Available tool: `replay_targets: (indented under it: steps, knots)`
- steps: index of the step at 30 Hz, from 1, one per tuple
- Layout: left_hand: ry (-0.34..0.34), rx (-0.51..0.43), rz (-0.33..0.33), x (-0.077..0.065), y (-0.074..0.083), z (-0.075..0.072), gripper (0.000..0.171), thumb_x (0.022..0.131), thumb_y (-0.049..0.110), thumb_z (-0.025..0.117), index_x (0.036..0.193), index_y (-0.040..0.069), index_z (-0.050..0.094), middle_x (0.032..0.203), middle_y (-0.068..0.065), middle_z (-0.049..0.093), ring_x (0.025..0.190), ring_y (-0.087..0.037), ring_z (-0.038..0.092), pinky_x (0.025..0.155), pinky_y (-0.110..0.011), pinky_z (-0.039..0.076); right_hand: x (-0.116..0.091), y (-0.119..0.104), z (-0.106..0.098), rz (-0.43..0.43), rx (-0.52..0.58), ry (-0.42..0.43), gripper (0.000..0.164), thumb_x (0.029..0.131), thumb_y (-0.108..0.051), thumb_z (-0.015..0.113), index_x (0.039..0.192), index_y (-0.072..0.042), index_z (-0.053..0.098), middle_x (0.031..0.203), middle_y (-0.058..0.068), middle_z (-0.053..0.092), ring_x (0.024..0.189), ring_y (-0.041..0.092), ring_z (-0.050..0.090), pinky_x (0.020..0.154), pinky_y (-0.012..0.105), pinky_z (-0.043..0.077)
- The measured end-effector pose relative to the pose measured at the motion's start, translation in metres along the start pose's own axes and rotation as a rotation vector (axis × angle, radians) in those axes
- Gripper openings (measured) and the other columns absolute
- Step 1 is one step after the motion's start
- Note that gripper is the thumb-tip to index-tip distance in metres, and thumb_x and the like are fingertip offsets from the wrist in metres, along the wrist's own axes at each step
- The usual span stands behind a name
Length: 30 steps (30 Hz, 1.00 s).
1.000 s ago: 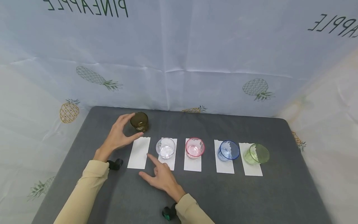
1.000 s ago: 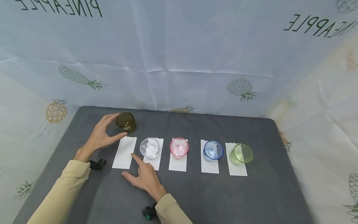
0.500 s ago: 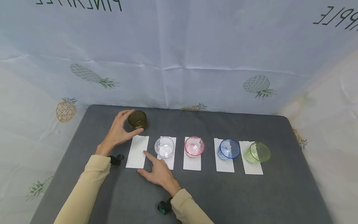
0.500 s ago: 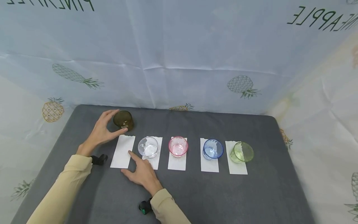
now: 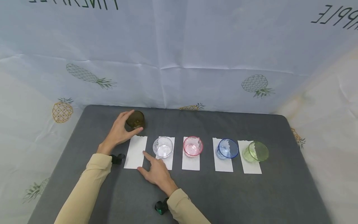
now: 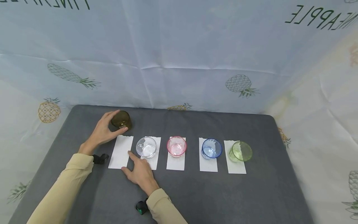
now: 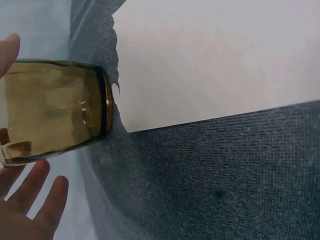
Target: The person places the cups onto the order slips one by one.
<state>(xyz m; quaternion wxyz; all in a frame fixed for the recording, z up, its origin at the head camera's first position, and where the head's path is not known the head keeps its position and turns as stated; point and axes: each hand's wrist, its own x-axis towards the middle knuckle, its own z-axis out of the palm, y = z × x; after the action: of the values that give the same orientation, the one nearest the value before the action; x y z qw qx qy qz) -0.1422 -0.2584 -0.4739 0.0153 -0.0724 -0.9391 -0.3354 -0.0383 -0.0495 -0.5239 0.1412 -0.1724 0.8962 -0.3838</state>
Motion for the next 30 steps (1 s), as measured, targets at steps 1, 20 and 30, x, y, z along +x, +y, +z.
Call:
replay_targets:
  steps: [1, 20, 30]
  knots:
    - [0.006, 0.001, 0.003, 0.001, 0.000, 0.001, 0.088, 0.087, 0.031, 0.080, 0.158, 0.004, 0.036, 0.157, -0.030, 0.036, 0.141, -0.051, 0.039, 0.110, -0.070, 0.038, 0.000, 0.000, 0.000, 0.009, 0.006, -0.005, 0.063, 0.093, -0.036, 0.075, 0.150, -0.019, 0.054, 0.052, -0.005, 0.049, 0.045, 0.001, 0.031, 0.043, 0.016, 0.029]
    - [0.090, -0.050, 0.008, 0.000, 0.006, 0.002, 0.089, 0.085, 0.023, 0.084, 0.156, -0.001, 0.038, 0.148, -0.030, 0.046, 0.133, -0.050, 0.049, 0.100, -0.063, 0.051, 0.000, -0.002, 0.003, 0.001, 0.010, 0.041, 0.060, 0.093, -0.031, 0.075, 0.149, -0.018, 0.056, 0.052, -0.013, 0.027, 0.041, -0.004, 0.018, 0.038, 0.015, 0.022]
    - [0.110, -0.075, 0.013, -0.013, 0.015, -0.010, 0.087, 0.084, 0.023, 0.085, 0.155, 0.000, 0.040, 0.147, -0.027, 0.047, 0.135, -0.049, 0.048, 0.104, -0.067, 0.048, 0.000, -0.003, 0.003, 0.014, 0.025, 0.049, 0.060, 0.092, -0.030, 0.076, 0.148, -0.017, 0.056, 0.050, -0.012, 0.031, 0.039, -0.004, 0.022, 0.039, 0.015, 0.024]
